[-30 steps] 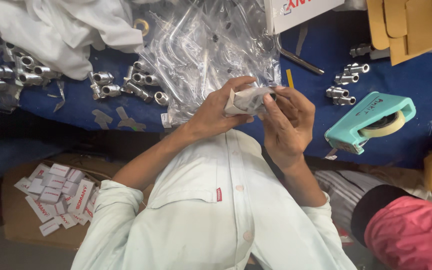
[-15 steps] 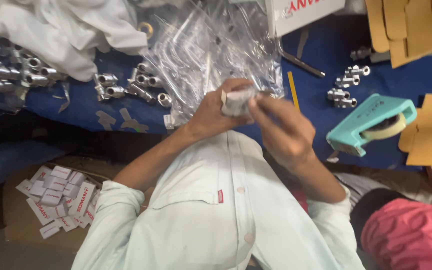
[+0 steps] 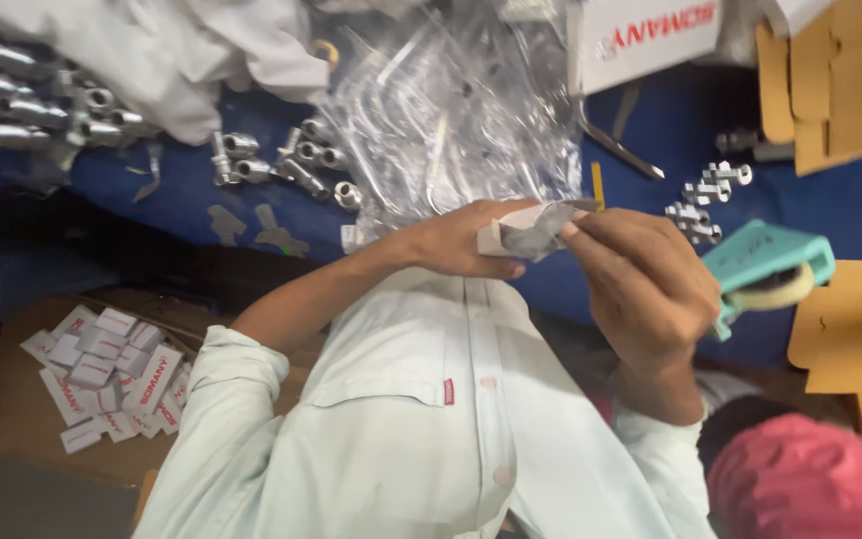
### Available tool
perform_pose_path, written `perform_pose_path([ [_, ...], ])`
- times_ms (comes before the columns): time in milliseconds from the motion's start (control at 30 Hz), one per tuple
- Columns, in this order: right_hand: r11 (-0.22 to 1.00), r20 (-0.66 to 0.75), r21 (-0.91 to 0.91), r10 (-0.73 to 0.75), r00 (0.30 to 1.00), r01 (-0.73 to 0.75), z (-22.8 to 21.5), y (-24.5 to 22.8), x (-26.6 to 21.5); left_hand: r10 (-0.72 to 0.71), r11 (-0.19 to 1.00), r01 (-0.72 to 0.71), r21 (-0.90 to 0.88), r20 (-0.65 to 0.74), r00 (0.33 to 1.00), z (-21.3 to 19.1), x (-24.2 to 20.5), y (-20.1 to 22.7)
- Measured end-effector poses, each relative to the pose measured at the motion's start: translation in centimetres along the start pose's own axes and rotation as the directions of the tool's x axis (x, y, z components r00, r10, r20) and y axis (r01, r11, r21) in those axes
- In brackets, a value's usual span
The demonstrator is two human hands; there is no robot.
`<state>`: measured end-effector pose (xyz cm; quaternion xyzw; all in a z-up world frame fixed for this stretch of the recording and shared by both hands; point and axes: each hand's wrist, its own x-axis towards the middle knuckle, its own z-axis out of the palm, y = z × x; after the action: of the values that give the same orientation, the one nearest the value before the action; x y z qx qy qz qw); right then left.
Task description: The person packs small metal hardware components into white rectangular boxes labeled 'SOMANY'. They pick up the metal parts, place them inside the boxes, and seal the boxes using a tape dispenser. The sealed boxes are then placed into a larger cardboard box.
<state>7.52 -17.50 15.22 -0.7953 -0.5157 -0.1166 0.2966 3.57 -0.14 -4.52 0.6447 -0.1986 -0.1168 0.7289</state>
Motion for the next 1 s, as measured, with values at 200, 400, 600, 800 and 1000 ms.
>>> perform_pose_path([
  [200, 0.995, 0.253, -0.082, 0.083, 0.964, -0.064, -1.2, 2.5, -1.0, 0.107, 0.994, -0.106, 0.025, -0.036, 0.994, 1.4, 2.3, -0.6],
  [400, 0.995, 0.176, 0.014, 0.091, 0.980, -0.095, 0.8, 2.7, -1.7, 0.163, 0.967, -0.167, 0.192, 0.039, 0.986, 0.9, 2.6, -1.3],
  [600, 0.998, 0.207, 0.029, 0.050, 0.977, -0.057, 1.6, 1.1, -2.9, 0.156, 0.981, -0.161, 0.113, 0.052, 0.986, 0.5, 2.2, -0.7],
  [800, 0.997, 0.238, -0.067, -0.030, 0.971, 0.047, 4.7, 1.2, -5.0, 0.227, 0.972, -0.224, 0.072, -0.038, 0.973, 0.7, 1.5, 1.8],
  [1000, 0.978, 0.019, -0.167, -0.124, 0.992, 0.126, 5.1, 1.1, -4.7, 0.304, 0.953, -0.293, 0.083, -0.314, 0.899, 3.2, -2.1, 1.8],
])
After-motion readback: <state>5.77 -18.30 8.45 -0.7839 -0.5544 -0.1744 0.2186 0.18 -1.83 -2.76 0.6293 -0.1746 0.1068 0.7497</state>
